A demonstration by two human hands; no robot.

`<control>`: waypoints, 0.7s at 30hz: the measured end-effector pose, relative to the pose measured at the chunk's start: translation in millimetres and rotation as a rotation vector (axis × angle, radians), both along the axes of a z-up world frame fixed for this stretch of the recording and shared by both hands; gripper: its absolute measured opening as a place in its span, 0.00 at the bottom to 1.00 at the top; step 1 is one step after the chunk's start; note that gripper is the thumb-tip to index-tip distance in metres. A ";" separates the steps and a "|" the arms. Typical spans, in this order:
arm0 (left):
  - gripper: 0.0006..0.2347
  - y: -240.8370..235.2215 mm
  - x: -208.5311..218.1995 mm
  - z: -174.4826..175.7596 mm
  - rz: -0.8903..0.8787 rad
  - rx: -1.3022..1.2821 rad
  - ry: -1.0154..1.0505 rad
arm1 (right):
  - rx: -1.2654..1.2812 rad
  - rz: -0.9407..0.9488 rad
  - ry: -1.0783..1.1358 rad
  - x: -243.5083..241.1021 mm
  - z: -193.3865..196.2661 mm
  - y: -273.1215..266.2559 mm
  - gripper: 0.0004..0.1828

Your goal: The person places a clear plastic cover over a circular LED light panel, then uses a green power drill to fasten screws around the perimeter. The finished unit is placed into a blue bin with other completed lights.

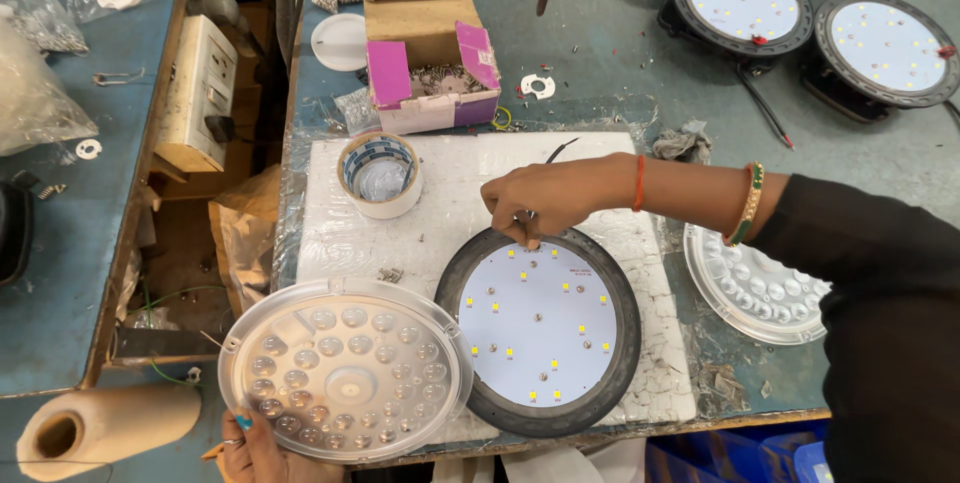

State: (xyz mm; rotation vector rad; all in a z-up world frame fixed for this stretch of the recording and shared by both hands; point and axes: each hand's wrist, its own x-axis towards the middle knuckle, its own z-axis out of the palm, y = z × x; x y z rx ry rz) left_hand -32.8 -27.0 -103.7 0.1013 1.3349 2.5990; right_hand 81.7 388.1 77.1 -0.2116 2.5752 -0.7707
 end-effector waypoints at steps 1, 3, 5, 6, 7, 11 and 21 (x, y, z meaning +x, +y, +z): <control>0.13 -0.9 0.5 1.8 -0.008 0.017 0.009 | -0.039 -0.020 -0.006 4.2 2.7 -0.1 0.05; 0.12 0.8 1.1 4.9 -0.027 0.057 0.030 | -0.110 -0.061 -0.015 14.4 9.5 2.8 0.03; 0.12 -0.8 -0.3 9.5 -0.080 0.019 -0.044 | -0.211 -0.018 0.091 24.7 14.5 6.2 0.06; 0.12 -0.5 0.4 10.2 -0.102 -0.001 -0.082 | -0.263 0.009 0.142 28.3 16.0 7.5 0.08; 0.12 2.7 0.7 9.1 -0.075 0.005 -0.033 | -0.230 -0.012 0.161 31.9 16.3 7.7 0.09; 0.13 2.0 -1.7 7.5 -0.050 0.003 -0.028 | -0.155 -0.061 0.227 42.0 8.6 5.5 0.09; 0.15 -5.0 -5.9 9.3 -0.108 -0.062 -0.207 | -0.028 0.052 0.283 38.3 -4.4 7.7 0.03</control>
